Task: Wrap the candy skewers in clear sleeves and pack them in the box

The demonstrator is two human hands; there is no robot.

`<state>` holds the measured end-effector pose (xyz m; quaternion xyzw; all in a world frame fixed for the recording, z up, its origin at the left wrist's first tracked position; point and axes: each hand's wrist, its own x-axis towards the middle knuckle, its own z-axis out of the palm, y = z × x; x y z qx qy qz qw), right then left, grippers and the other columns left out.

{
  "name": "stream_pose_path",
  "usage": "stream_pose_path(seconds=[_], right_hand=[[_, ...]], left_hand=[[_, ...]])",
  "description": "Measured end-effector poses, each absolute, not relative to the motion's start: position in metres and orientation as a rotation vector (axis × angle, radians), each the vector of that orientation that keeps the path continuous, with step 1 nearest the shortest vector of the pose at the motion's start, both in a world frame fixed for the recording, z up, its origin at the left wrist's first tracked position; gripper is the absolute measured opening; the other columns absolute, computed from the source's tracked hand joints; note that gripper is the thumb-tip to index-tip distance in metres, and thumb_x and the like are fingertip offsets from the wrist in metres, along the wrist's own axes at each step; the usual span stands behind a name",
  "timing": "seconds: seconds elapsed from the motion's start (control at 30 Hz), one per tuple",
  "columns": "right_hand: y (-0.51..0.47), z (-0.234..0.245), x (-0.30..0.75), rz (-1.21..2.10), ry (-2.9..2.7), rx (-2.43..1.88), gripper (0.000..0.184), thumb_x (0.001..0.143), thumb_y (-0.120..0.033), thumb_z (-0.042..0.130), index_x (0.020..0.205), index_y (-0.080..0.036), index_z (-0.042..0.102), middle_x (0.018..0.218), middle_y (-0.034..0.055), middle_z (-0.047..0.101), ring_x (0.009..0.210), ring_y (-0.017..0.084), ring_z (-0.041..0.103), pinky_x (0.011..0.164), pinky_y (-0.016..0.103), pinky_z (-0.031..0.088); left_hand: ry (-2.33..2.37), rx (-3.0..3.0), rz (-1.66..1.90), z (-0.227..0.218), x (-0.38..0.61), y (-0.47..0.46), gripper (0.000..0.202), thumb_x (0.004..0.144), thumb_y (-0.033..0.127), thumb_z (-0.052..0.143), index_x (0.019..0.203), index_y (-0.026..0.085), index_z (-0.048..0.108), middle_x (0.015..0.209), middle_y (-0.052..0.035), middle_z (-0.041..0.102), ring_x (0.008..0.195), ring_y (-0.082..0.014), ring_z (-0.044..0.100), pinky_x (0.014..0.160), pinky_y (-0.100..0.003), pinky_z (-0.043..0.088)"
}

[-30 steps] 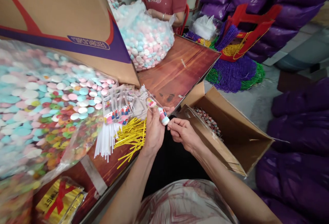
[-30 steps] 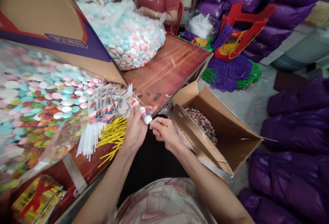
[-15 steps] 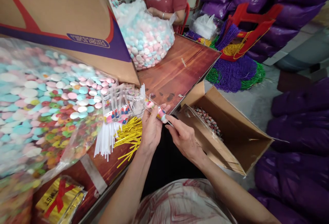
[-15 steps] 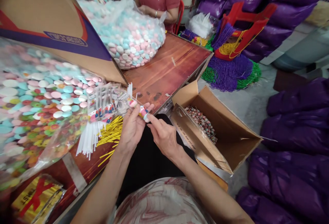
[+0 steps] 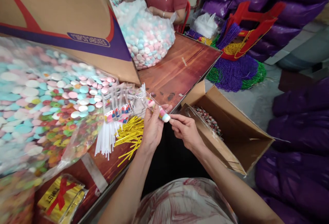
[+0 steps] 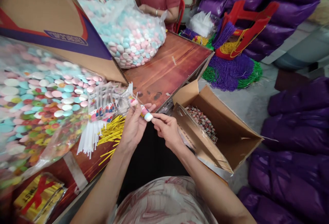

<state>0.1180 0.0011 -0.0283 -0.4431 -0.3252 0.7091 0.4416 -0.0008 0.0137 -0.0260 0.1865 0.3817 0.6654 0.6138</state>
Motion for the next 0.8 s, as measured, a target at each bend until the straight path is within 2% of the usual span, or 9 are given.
stream_pose_path(seconds=[0.1,0.2,0.37,0.47,0.53,0.67,0.8], right_hand=[[0.007,-0.027,0.118,1.92,-0.643,-1.044,0.033,0.067,-0.03,0.08,0.095,-0.015,0.073,0.048,-0.0102,0.038,0.04,0.002,0.017,0.041,0.02,0.009],[0.009,-0.024,0.114,1.899,-0.671,-1.067,0.032,0.069,-0.033,0.079,0.093,-0.015,0.071,0.048,-0.0109,0.037,0.04,0.002,0.017,0.04,0.021,0.01],[0.001,-0.026,0.109,1.355,-1.21,-1.231,0.021,0.084,-0.038,0.066,0.083,-0.017,0.068,0.056,-0.0055,0.047,0.051,0.008,0.039,0.049,0.022,0.031],[-0.002,-0.03,0.108,1.107,-1.431,-1.34,0.028,0.088,-0.039,0.063,0.07,-0.018,0.062,0.059,-0.0039,0.052,0.055,0.01,0.044,0.056,0.023,0.038],[0.0,-0.033,0.106,1.027,-1.466,-1.346,0.029,0.09,-0.04,0.059,0.073,-0.018,0.065,0.066,-0.0017,0.061,0.059,0.011,0.05,0.061,0.024,0.043],[0.007,-0.037,0.098,0.982,-1.384,-1.313,0.027,0.092,-0.04,0.056,0.092,-0.018,0.071,0.086,0.0033,0.073,0.074,0.017,0.063,0.072,0.027,0.05],[0.011,-0.037,0.095,1.018,-1.344,-1.341,0.029,0.091,-0.043,0.057,0.09,-0.018,0.071,0.08,0.0022,0.072,0.069,0.016,0.062,0.067,0.026,0.048]], left_hand=[[0.88,0.478,1.502,-0.028,-0.001,0.013,0.025,0.085,0.038,0.071,0.083,0.019,0.055,0.092,-0.0043,0.072,0.102,-0.0213,0.07,0.096,-0.038,0.051],[0.873,0.517,1.476,-0.028,-0.001,0.013,0.023,0.086,0.036,0.07,0.081,0.018,0.057,0.088,-0.0045,0.071,0.099,-0.0198,0.069,0.093,-0.035,0.052],[0.876,0.489,1.458,-0.023,0.0,0.013,0.021,0.086,0.036,0.069,0.09,0.017,0.061,0.085,-0.0049,0.07,0.095,-0.0189,0.069,0.089,-0.033,0.053],[0.883,0.487,1.462,-0.022,0.002,0.012,0.022,0.086,0.037,0.069,0.089,0.016,0.063,0.085,-0.0045,0.069,0.092,-0.018,0.068,0.088,-0.032,0.052],[0.904,0.497,1.478,-0.023,0.004,0.011,0.021,0.085,0.036,0.07,0.089,0.016,0.063,0.085,-0.0029,0.067,0.088,-0.0153,0.066,0.088,-0.03,0.052],[0.92,0.538,1.482,-0.024,0.008,0.01,0.021,0.081,0.032,0.075,0.091,0.017,0.064,0.085,0.0007,0.064,0.082,-0.0111,0.062,0.087,-0.026,0.05],[0.941,0.534,1.492,-0.023,0.009,0.011,0.021,0.079,0.031,0.076,0.088,0.018,0.063,0.084,0.0013,0.064,0.084,-0.011,0.062,0.09,-0.027,0.049]])
